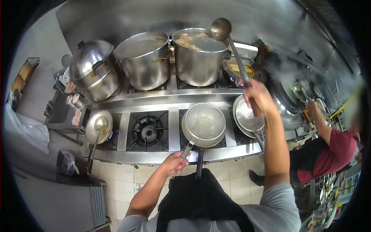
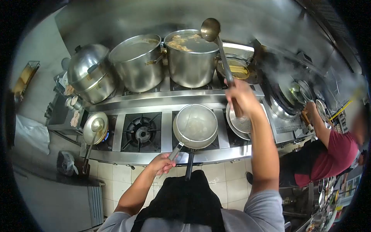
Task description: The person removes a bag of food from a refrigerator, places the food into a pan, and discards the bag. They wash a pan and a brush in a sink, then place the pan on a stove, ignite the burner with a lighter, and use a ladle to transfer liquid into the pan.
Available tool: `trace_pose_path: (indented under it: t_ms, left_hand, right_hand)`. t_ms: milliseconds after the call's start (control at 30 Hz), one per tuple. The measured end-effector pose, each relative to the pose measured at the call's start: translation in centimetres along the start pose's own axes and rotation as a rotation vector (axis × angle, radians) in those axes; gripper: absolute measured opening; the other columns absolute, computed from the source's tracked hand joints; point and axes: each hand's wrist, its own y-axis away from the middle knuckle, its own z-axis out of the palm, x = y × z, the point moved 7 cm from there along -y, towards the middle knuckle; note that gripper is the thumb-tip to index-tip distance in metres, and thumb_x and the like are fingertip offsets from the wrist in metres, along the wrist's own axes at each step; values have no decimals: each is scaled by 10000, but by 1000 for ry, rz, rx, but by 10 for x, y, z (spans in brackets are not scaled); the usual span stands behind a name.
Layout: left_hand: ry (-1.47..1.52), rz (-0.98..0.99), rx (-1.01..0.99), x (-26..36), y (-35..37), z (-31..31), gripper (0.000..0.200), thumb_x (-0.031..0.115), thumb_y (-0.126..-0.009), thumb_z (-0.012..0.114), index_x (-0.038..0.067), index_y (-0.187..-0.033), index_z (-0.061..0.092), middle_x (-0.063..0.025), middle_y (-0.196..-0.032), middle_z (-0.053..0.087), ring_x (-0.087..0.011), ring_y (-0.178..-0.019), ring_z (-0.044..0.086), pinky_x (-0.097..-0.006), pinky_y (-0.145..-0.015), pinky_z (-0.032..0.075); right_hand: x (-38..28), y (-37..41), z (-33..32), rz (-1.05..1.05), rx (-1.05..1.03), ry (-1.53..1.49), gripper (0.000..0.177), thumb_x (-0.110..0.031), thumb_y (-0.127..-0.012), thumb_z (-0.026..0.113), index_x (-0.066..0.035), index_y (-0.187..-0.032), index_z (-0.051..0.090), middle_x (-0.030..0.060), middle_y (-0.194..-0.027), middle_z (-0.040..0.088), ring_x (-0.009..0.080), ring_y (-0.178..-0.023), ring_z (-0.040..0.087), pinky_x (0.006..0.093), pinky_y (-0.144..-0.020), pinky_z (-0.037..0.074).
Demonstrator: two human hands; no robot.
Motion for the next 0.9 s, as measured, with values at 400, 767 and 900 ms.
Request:
trace_pose_path:
  t_ms: [400,767,900]
  left_hand:
    - [41,27,39,9,1,19,244,-1,-775,492,54,-1011,458,-75,-743,565,-60,-403,399,-237,-345,401]
    - [49,47,43,8,8,14,304,-20,-769,465,50,-1063,490,-66,-739,569,-58,-408,412,-228,-329,377]
    - [22,46,50,11,8,14,277,-29,-761,468,52,-1022,513,-66,-729,573,-58,-406,420,-228,-325,374]
  right_hand:
    - [3,-123,0,308,52,133,143,-88,-743,518,-38,-609,508,49,-496,455,123,-380,431,249,-307,244]
    - [-40,-155,3,301,-226,-1300,612,24,-731,527,171,-1215,182,63,-634,484,130,-446,478,213,-326,326]
    - [-60,-146,4,272,-180,-1340,665,23,-726,519,170,-1246,132,80,-619,466,151,-449,479,222,-328,327]
